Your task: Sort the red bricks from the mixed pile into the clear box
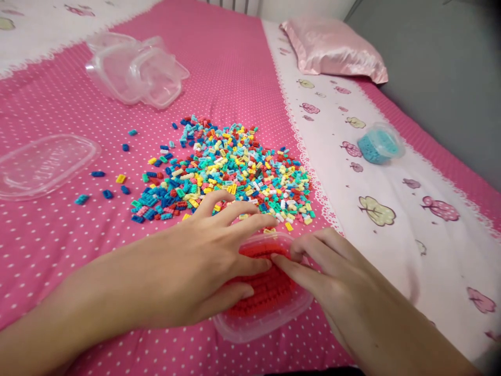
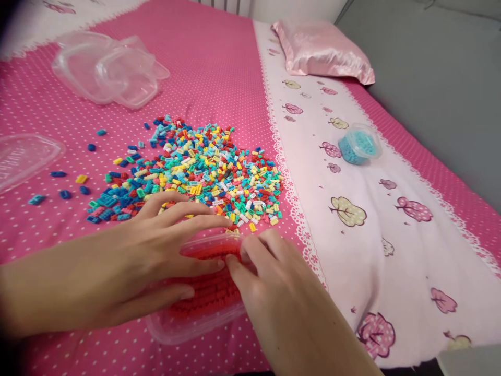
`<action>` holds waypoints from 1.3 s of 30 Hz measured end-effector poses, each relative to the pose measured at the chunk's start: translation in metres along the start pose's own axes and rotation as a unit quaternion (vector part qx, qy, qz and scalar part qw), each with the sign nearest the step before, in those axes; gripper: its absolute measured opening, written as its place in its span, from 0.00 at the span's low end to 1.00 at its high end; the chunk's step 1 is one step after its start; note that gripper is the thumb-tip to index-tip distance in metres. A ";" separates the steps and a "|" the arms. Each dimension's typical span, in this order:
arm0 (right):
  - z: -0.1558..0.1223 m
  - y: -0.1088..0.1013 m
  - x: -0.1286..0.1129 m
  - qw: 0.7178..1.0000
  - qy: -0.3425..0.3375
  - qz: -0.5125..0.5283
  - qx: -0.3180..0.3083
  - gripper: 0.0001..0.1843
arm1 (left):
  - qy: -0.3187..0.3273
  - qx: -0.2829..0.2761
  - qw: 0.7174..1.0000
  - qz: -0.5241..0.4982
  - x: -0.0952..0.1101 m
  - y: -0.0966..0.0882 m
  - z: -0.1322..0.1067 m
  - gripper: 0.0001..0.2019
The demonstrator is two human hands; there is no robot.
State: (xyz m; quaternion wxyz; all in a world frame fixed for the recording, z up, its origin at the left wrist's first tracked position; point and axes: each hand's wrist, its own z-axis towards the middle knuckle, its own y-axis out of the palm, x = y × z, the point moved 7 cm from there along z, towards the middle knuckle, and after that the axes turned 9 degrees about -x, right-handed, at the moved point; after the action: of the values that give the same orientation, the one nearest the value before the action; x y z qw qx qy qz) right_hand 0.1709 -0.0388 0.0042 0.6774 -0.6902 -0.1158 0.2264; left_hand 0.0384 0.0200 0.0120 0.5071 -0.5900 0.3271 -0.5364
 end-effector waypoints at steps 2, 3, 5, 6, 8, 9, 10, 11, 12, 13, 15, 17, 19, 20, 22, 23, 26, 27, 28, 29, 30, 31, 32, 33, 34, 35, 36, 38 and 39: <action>0.002 -0.002 -0.001 1.000 -0.005 -0.008 -0.005 0.15 | 0.001 -0.034 0.999 0.007 0.000 0.006 0.000 0.11; 0.002 -0.002 -0.002 1.000 -0.006 -0.013 -0.008 0.16 | 0.004 -0.049 0.999 0.009 0.001 0.008 0.000 0.12; 0.003 -0.005 -0.004 1.000 -0.009 -0.023 -0.006 0.17 | 0.001 -0.043 0.999 0.009 0.000 0.007 0.000 0.11; 0.002 -0.006 -0.004 1.000 -0.010 -0.025 -0.006 0.18 | 0.002 -0.039 0.999 0.007 0.000 0.007 0.000 0.10; 0.002 -0.007 -0.006 1.000 -0.012 -0.025 -0.006 0.18 | 0.005 -0.036 0.999 0.003 0.001 0.006 0.001 0.10; 0.002 -0.007 -0.006 1.000 -0.012 -0.025 -0.008 0.18 | 0.005 -0.037 0.999 0.002 0.001 0.006 0.001 0.10; 0.003 -0.007 -0.005 1.000 -0.013 -0.024 -0.010 0.18 | 0.005 -0.036 0.999 0.002 0.001 0.006 0.001 0.10; 0.004 -0.007 -0.004 1.000 -0.014 -0.019 -0.010 0.18 | 0.004 -0.036 0.999 0.003 0.001 0.006 0.000 0.10; 0.005 -0.008 -0.003 1.000 -0.013 -0.010 -0.007 0.18 | 0.001 -0.037 0.999 0.003 0.001 0.006 0.000 0.10; 0.008 -0.007 -0.001 1.000 -0.011 0.003 -0.007 0.18 | -0.002 -0.039 0.999 0.003 0.001 0.006 0.000 0.10; 0.013 -0.006 0.003 1.000 -0.001 0.031 0.001 0.17 | -0.009 -0.046 0.999 0.000 0.000 0.007 0.000 0.09; 0.017 -0.006 0.008 0.998 0.021 0.045 0.027 0.15 | -0.011 -0.053 0.999 0.000 0.000 0.008 0.000 0.09; 0.020 -0.006 0.011 0.996 0.047 0.046 0.055 0.12 | -0.012 -0.053 0.999 0.000 0.000 0.008 0.000 0.08; 0.020 -0.005 0.011 0.995 0.056 0.043 0.063 0.11 | -0.012 -0.051 0.999 0.001 0.000 0.007 0.000 0.08; 0.022 -0.002 0.010 0.996 0.058 0.036 0.059 0.09 | -0.012 -0.048 0.999 0.005 0.000 0.007 0.000 0.08; 0.022 -0.001 0.009 0.997 0.052 0.031 0.052 0.08 | -0.012 -0.046 0.999 0.008 0.001 0.007 0.000 0.08; 0.022 -0.002 0.005 0.998 0.040 0.012 0.050 0.08 | -0.014 -0.046 0.999 0.020 0.001 0.008 0.000 0.07; 0.022 -0.003 0.004 0.998 0.041 0.005 0.053 0.09 | -0.017 -0.049 0.998 0.023 0.001 0.008 0.000 0.07; 0.022 -0.004 0.003 0.998 0.042 -0.002 0.056 0.09 | -0.019 -0.050 0.998 0.025 0.001 0.008 0.001 0.08; 0.023 -0.004 0.002 0.998 0.041 -0.009 0.057 0.10 | -0.019 -0.051 0.998 0.026 0.001 0.008 0.001 0.08; 0.023 -0.004 0.001 0.998 0.039 -0.015 0.056 0.10 | -0.019 -0.051 0.998 0.026 0.001 0.008 0.001 0.08; 0.023 -0.004 0.001 0.998 0.037 -0.019 0.056 0.10 | -0.018 -0.051 0.998 0.026 0.002 0.008 0.002 0.08; 0.024 -0.004 0.000 0.998 0.035 -0.023 0.057 0.10 | -0.016 -0.051 0.998 0.026 0.002 0.008 0.002 0.07; 0.024 -0.004 -0.001 0.997 0.033 -0.027 0.059 0.10 | -0.014 -0.050 0.998 0.026 0.003 0.008 0.002 0.07; 0.024 -0.004 -0.001 0.997 0.032 -0.030 0.061 0.10 | -0.012 -0.048 0.998 0.027 0.003 0.007 0.002 0.07; 0.024 -0.004 -0.001 0.997 0.032 -0.033 0.063 0.10 | -0.011 -0.046 0.998 0.028 0.003 0.007 0.002 0.07; 0.024 -0.004 -0.001 0.997 0.032 -0.035 0.064 0.10 | -0.010 -0.043 0.999 0.031 0.004 0.007 0.002 0.07; 0.024 -0.003 0.000 0.997 0.032 -0.035 0.063 0.09 | -0.007 -0.036 0.999 0.037 0.004 0.007 0.002 0.07; 0.025 -0.002 0.000 0.997 0.031 -0.033 0.061 0.09 | -0.004 -0.033 0.999 0.040 0.005 0.006 0.002 0.07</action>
State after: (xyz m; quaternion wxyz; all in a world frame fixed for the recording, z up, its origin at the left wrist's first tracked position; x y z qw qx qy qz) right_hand 0.1596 -0.0170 0.0072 0.7287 -0.6500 -0.1032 0.1893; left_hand 0.0425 0.0141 0.0076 0.5097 -0.5947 0.3661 -0.5024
